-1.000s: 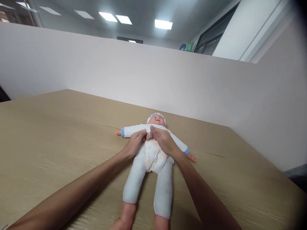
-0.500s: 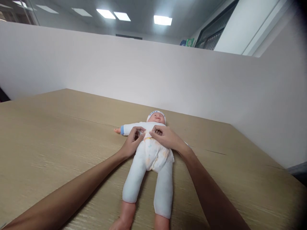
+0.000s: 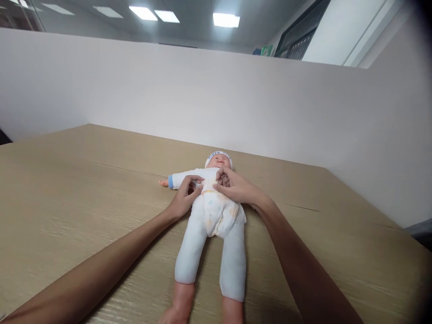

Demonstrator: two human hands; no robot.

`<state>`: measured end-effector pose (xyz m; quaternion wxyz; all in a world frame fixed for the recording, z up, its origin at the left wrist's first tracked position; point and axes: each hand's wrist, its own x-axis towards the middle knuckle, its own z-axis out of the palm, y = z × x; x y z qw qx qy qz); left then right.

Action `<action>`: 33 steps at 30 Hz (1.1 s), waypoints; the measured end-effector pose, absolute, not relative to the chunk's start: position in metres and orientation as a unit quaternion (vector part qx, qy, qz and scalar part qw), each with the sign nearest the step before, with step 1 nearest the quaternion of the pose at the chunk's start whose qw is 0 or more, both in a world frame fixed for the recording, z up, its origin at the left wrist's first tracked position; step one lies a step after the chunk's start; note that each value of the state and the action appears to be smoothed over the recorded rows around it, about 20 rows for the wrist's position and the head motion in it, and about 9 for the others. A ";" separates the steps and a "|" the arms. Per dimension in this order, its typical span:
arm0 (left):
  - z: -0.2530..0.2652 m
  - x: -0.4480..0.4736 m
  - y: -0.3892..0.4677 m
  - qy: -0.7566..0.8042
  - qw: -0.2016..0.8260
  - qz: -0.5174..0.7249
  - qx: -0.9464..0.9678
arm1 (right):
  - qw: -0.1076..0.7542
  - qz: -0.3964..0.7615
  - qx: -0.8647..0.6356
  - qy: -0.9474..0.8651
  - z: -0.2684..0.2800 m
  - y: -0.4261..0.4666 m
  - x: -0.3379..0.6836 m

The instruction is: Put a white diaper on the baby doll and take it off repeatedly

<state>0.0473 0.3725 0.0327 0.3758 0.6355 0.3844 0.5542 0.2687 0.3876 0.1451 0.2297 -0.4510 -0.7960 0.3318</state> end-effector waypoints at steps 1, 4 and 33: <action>0.035 0.047 0.371 0.389 0.376 0.552 0.634 | 0.236 0.341 -0.446 -0.793 0.144 0.388 0.270; 0.048 0.047 0.359 0.431 0.356 0.557 0.615 | 0.303 0.301 -0.448 -0.785 0.142 0.377 0.269; 0.070 0.039 0.271 0.432 0.189 0.305 0.827 | 0.341 0.140 -0.532 -0.762 0.076 0.227 0.268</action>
